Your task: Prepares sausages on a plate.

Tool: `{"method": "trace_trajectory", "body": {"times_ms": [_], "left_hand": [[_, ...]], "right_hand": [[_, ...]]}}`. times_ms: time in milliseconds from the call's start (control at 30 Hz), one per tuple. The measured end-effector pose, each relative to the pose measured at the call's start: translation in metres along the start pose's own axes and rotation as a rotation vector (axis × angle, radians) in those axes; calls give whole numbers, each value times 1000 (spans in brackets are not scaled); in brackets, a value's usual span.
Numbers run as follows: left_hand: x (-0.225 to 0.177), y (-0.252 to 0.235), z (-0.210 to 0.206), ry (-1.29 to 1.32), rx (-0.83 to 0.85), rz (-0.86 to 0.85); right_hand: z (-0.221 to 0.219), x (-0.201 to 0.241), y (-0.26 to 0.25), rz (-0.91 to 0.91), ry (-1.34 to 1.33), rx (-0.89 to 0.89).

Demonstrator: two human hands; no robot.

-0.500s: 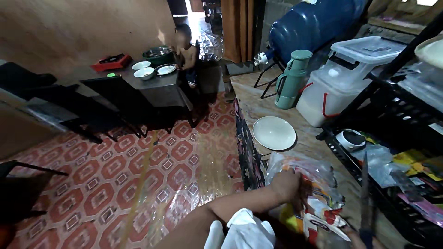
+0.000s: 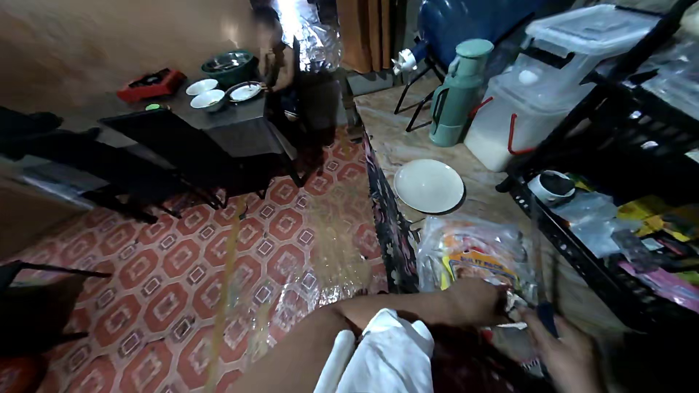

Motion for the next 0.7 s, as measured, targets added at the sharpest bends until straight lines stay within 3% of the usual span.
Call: {"method": "trace_trajectory", "body": {"times_ms": [167, 467, 700], "left_hand": [[9, -3, -24, -70, 183, 97], [18, -8, -20, 80, 23, 175], [21, -17, -19, 185, -148, 63]], "right_hand": [[-5, -15, 2, -19, 32, 19], [14, -49, 6, -70, -58, -65], [17, -45, 5, -122, -129, -96]]}}
Point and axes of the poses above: each hand's wrist, its own y-axis away from the middle knuckle, its own z-axis out of the back of the hand, x = y × z, the point moved 5 cm from there along -y, towards the middle knuckle, and after that the axes turned 14 degrees about -x, right-handed, at the moved point
